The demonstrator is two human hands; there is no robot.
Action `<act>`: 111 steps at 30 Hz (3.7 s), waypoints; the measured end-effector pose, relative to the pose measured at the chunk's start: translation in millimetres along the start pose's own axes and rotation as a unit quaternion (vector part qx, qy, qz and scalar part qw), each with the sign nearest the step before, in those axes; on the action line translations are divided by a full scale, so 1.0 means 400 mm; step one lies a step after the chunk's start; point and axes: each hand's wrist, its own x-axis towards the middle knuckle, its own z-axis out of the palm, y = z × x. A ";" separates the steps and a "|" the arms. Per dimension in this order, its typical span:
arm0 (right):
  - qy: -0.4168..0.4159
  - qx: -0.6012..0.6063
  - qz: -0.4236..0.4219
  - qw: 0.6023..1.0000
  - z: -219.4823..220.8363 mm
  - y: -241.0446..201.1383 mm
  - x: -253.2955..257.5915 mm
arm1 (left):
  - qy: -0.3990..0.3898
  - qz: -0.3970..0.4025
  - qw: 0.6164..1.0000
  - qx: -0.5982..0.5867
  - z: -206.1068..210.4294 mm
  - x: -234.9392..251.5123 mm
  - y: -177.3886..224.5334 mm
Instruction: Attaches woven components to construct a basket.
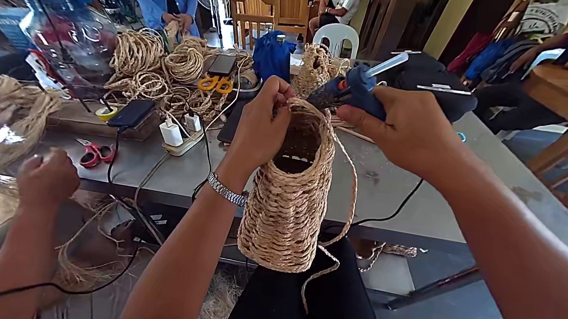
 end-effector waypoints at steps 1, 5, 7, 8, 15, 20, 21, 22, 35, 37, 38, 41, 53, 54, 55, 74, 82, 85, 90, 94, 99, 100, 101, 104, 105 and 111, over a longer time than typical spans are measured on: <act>0.000 0.002 -0.002 1.000 -0.002 -0.003 0.001 | -0.001 0.003 1.000 0.000 -0.001 0.001 -0.001; -0.009 -0.013 0.000 1.000 -0.012 -0.011 0.000 | -0.008 0.015 1.000 0.010 -0.001 0.006 -0.004; -0.014 -0.026 0.008 1.000 -0.015 -0.012 -0.001 | -0.011 0.017 1.000 0.019 -0.002 0.006 -0.001; -0.015 -0.031 0.011 0.999 -0.015 -0.012 0.000 | -0.013 0.016 1.000 0.023 -0.002 0.007 0.001; -0.016 -0.053 0.010 0.998 -0.012 -0.013 0.004 | -0.025 0.001 0.999 0.037 -0.002 0.013 0.014; -0.011 -0.063 0.012 0.998 -0.021 -0.011 -0.005 | -0.037 0.001 0.998 0.045 -0.004 0.017 0.021; -0.009 -0.067 0.013 0.998 -0.022 -0.009 -0.008 | -0.038 0.000 0.998 0.048 -0.004 0.017 0.022; -0.009 -0.069 0.015 0.997 -0.024 -0.008 -0.011 | -0.039 -0.001 0.998 0.050 -0.004 0.017 0.024; 0.018 -0.047 0.014 0.999 0.004 -0.010 -0.014 | -0.019 -0.009 1.000 0.012 0.000 0.008 0.008; 0.018 -0.043 0.016 0.999 0.009 -0.010 -0.006 | -0.011 -0.001 1.000 0.011 0.001 0.006 0.003; 0.017 -0.041 0.016 0.999 0.010 -0.009 -0.003 | -0.006 0.005 1.000 0.014 0.002 0.005 0.000; 0.018 -0.007 0.020 1.000 0.008 0.000 0.001 | -0.001 0.013 1.000 0.011 0.001 0.003 -0.003; -0.013 0.112 0.033 0.993 0.039 0.032 0.030 | 0.025 -0.017 1.000 -0.005 0.005 -0.008 0.001; -0.017 0.110 0.033 0.993 0.038 0.032 0.033 | 0.032 -0.008 0.999 -0.014 0.007 -0.006 -0.005; -0.022 0.108 0.032 0.993 0.037 0.034 0.035 | 0.036 -0.002 0.999 -0.022 0.008 -0.005 -0.009; -0.004 -0.024 -0.023 0.999 -0.016 0.011 0.016 | 0.018 -0.009 1.000 -0.007 0.003 -0.003 0.006; -0.005 -0.078 -0.029 0.997 -0.058 0.011 -0.002 | 0.004 -0.012 1.000 -0.003 0.005 0.001 0.006; -0.008 -0.086 -0.026 0.996 -0.062 0.011 -0.005 | -0.003 -0.014 1.000 0.003 0.005 0.001 0.010; -0.023 -0.107 -0.017 0.994 -0.064 0.000 0.001 | -0.007 -0.030 0.999 0.019 0.004 0.003 0.021; -0.031 -0.128 -0.017 0.991 -0.075 -0.002 -0.004 | -0.016 -0.038 0.999 0.029 0.003 0.008 0.024; -0.018 -0.120 -0.017 0.992 -0.068 0.001 -0.006 | -0.014 -0.037 0.999 0.027 0.005 0.008 0.022; -0.013 -0.116 -0.019 0.993 -0.063 0.002 -0.003 | -0.014 -0.038 0.999 0.026 0.004 0.008 0.023; -0.009 -0.114 -0.019 0.993 -0.058 0.003 -0.001 | -0.013 -0.039 0.999 0.025 0.004 0.008 0.024; -0.010 -0.111 -0.016 0.994 -0.060 0.001 -0.002 | -0.015 -0.040 0.999 0.024 0.004 0.009 0.024; -0.013 -0.108 -0.012 0.994 -0.065 0.002 -0.009 | -0.017 -0.040 0.999 0.022 0.004 0.010 0.023; 0.016 0.020 0.093 0.995 -0.088 0.089 -0.068 | -0.017 -0.032 0.999 0.023 0.004 0.010 0.020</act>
